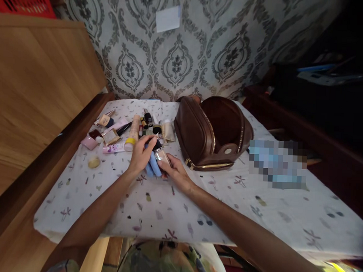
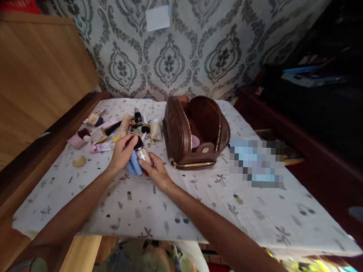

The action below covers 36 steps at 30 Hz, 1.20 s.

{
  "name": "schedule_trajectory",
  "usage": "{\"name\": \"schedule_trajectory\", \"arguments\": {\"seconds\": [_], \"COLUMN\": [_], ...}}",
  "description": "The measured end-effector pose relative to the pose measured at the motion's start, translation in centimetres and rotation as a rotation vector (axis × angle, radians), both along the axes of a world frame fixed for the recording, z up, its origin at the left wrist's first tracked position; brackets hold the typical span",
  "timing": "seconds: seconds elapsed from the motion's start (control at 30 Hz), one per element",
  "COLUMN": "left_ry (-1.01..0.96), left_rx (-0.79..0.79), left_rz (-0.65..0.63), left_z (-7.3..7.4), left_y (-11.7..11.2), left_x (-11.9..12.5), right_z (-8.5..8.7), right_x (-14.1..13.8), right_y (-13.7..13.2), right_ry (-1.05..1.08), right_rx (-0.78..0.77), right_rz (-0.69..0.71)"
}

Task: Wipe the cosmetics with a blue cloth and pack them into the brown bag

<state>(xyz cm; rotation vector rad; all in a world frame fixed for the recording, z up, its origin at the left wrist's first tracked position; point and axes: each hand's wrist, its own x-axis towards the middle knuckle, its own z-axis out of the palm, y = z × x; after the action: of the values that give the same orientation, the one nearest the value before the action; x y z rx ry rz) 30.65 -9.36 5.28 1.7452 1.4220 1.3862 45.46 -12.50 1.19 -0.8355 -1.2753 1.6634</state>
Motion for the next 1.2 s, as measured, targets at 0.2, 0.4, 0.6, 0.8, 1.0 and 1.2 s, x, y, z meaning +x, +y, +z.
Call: {"name": "schedule_trajectory", "arguments": {"seconds": [0.2, 0.4, 0.6, 0.8, 1.0, 1.2], "left_ry": [-0.026, -0.044, -0.088, -0.203, 0.298, 0.439], "left_rx": [-0.015, -0.075, -0.099, 0.132, 0.389, 0.516], "left_rz": [0.015, -0.022, 0.016, 0.103, -0.058, -0.251], "left_z": [-0.2, -1.1, -0.4, 0.4, -0.6, -1.4], "left_y": [-0.5, -0.4, 1.0, 0.8, -0.9, -1.6], "left_x": [0.1, 0.2, -2.2, -2.9, -0.7, 0.3], "right_z": [-0.4, -0.5, -0.6, -0.8, -0.5, -0.5], "right_x": [0.0, 0.2, 0.3, 0.2, 0.5, 0.8], "right_y": [0.1, 0.3, 1.0, 1.1, 0.9, 1.1], "right_ry": [0.014, 0.013, 0.067, 0.120, 0.112, 0.105], "right_rx": [-0.025, -0.044, -0.087, -0.122, -0.073, -0.017], "right_rz": [0.013, 0.010, -0.021, -0.040, -0.066, -0.117]}}
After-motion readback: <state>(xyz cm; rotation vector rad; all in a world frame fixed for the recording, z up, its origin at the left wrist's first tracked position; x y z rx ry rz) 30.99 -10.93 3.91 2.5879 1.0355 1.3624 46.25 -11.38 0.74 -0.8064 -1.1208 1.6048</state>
